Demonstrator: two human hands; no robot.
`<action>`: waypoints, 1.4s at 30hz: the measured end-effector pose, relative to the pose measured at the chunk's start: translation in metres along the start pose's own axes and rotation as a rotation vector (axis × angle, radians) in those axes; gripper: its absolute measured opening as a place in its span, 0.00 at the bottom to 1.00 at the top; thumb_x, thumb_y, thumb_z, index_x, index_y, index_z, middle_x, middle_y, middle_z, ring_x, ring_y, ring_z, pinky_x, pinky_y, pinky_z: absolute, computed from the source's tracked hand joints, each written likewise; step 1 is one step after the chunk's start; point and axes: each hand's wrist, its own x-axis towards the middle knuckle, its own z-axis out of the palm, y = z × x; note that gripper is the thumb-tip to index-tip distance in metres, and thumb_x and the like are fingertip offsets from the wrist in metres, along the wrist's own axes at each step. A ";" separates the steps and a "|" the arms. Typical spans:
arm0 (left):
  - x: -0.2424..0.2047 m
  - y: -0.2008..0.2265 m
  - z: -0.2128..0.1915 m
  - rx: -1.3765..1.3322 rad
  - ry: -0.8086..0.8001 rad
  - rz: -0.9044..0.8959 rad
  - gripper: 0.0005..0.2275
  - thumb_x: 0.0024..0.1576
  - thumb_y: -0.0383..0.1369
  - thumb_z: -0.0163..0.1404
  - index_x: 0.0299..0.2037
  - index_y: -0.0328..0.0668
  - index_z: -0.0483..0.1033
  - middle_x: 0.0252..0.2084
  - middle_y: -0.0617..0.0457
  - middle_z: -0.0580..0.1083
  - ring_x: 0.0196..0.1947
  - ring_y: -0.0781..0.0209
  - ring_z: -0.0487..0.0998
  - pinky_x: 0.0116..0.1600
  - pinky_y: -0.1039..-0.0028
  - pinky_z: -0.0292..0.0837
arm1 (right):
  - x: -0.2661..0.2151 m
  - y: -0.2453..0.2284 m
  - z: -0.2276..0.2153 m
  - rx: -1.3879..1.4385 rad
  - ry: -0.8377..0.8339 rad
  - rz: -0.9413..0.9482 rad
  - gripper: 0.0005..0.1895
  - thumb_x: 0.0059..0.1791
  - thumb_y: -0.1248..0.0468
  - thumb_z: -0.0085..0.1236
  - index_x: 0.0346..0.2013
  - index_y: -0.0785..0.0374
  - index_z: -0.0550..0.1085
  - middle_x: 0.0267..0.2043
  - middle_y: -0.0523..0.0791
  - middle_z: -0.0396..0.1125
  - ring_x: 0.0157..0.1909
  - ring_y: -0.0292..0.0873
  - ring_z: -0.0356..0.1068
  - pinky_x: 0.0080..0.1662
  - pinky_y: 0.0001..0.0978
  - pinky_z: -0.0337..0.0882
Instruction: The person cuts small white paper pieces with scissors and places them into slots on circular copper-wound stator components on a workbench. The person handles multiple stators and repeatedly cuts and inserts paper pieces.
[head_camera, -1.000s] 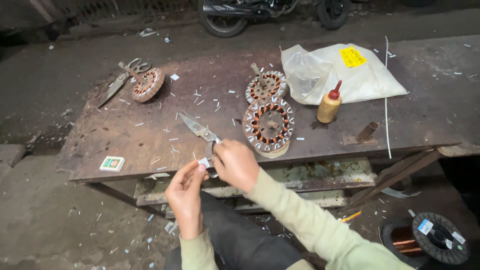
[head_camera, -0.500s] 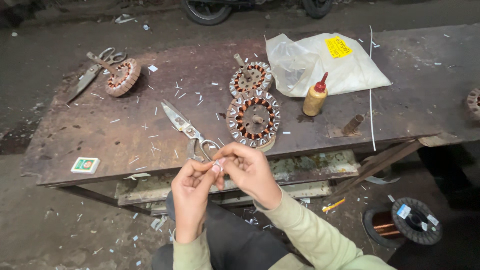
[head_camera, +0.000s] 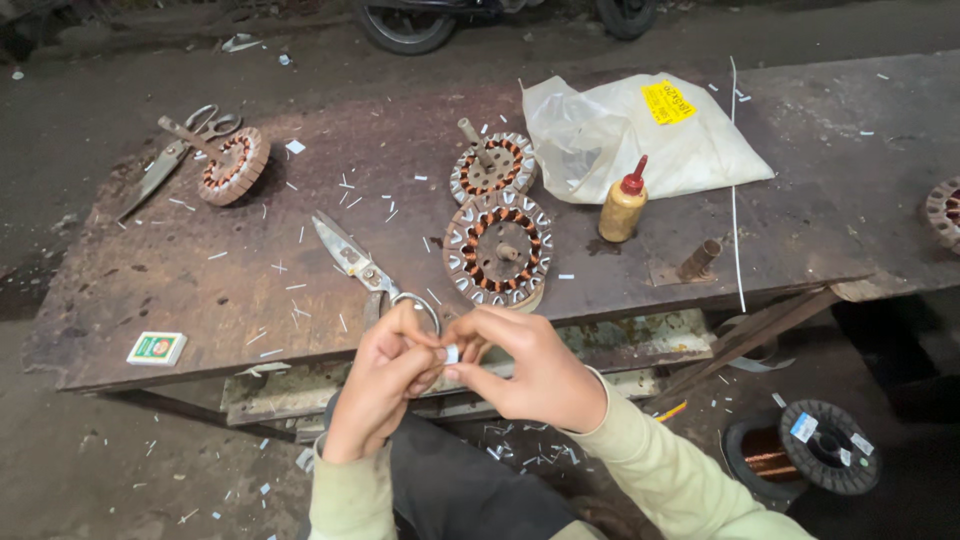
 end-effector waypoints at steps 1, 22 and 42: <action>0.005 0.002 0.001 0.006 -0.023 -0.032 0.08 0.54 0.16 0.48 0.32 0.39 0.64 0.21 0.59 0.64 0.18 0.75 0.58 0.22 0.81 0.49 | 0.001 -0.001 -0.005 -0.067 0.011 -0.030 0.12 0.47 0.71 0.66 0.42 0.70 0.74 0.37 0.46 0.71 0.37 0.36 0.74 0.41 0.28 0.75; 0.096 -0.014 0.058 0.806 0.207 0.675 0.16 0.62 0.27 0.51 0.59 0.31 0.70 0.53 0.41 0.76 0.53 0.49 0.79 0.58 0.65 0.72 | 0.069 0.032 -0.060 -0.462 0.449 0.093 0.06 0.45 0.71 0.65 0.35 0.69 0.78 0.31 0.48 0.72 0.30 0.39 0.75 0.34 0.29 0.74; 0.083 -0.009 0.092 0.916 0.233 0.822 0.16 0.54 0.29 0.63 0.49 0.36 0.74 0.46 0.46 0.77 0.46 0.48 0.79 0.51 0.65 0.74 | 0.019 0.034 -0.109 -0.331 0.211 -0.053 0.18 0.49 0.71 0.63 0.54 0.68 0.75 0.58 0.50 0.69 0.63 0.43 0.68 0.63 0.36 0.66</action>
